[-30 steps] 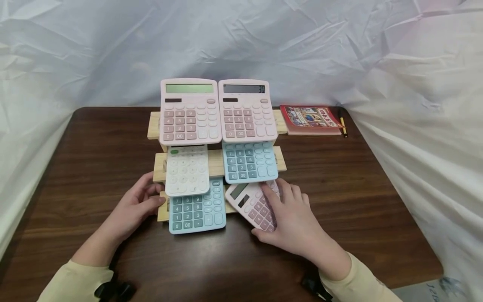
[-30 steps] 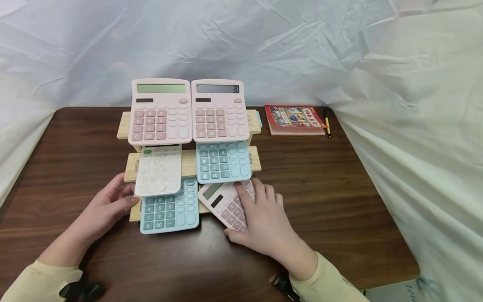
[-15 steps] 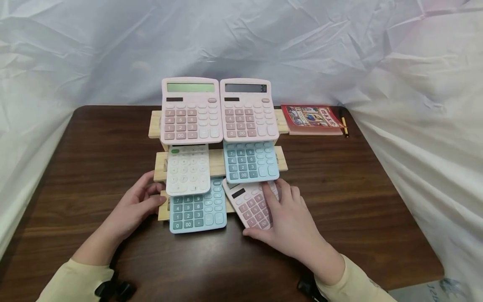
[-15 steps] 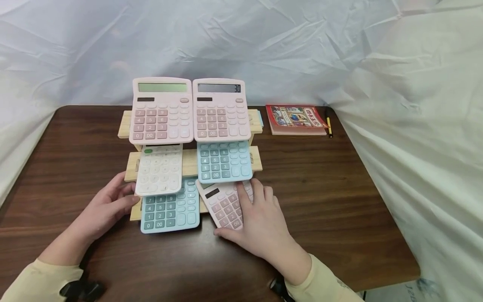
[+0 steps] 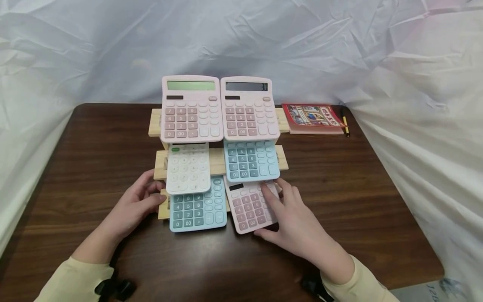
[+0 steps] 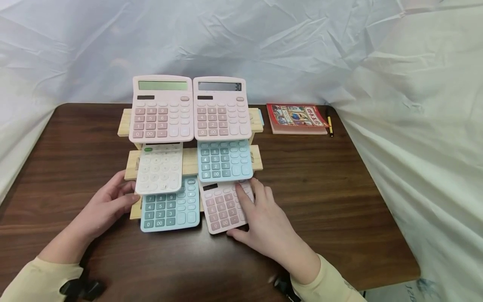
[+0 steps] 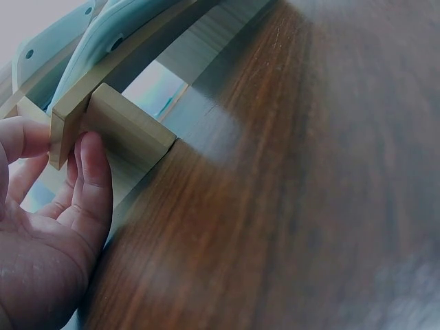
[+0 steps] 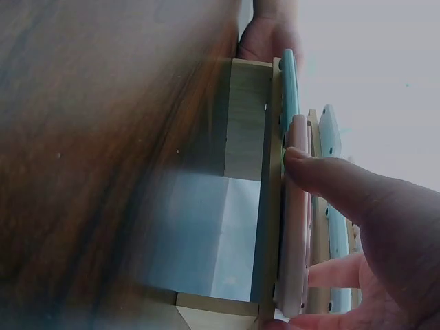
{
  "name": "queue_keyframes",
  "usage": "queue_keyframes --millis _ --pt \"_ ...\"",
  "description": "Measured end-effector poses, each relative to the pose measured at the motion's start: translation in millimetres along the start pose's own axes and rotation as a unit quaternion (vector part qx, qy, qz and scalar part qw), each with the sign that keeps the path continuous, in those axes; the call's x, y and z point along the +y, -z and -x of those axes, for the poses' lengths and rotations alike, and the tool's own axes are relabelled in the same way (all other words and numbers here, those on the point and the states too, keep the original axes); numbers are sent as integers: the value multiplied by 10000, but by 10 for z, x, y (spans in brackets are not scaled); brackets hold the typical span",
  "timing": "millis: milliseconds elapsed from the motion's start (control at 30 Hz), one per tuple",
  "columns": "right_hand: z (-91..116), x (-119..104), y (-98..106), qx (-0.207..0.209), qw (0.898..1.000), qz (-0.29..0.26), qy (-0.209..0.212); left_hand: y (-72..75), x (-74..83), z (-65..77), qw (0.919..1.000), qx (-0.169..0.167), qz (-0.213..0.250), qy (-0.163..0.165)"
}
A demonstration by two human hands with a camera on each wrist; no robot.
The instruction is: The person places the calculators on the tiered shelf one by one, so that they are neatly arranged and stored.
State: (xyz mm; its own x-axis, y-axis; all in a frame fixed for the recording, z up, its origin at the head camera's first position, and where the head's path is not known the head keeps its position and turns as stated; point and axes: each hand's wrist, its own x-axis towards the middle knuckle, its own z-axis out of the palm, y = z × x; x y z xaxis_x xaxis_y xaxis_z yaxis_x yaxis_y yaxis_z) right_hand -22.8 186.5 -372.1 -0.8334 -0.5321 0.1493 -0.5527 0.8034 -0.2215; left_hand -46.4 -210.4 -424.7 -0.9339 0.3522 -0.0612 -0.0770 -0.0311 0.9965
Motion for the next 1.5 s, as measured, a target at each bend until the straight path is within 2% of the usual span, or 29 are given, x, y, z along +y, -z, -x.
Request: queue_keyframes --millis 433,900,1133,1500 --pt "-47 8 -29 245 9996 -79 -87 -13 10 -4 9999 103 -102 32" --pt "-96 9 -86 195 9989 176 -391 -10 4 -1 9999 118 -70 35" --pt "-103 22 -105 215 9986 192 -447 -14 -3 -8 10000 39 62 -57" --pt "-107 20 -78 118 9984 45 -557 -11 18 -1 9999 76 16 70"
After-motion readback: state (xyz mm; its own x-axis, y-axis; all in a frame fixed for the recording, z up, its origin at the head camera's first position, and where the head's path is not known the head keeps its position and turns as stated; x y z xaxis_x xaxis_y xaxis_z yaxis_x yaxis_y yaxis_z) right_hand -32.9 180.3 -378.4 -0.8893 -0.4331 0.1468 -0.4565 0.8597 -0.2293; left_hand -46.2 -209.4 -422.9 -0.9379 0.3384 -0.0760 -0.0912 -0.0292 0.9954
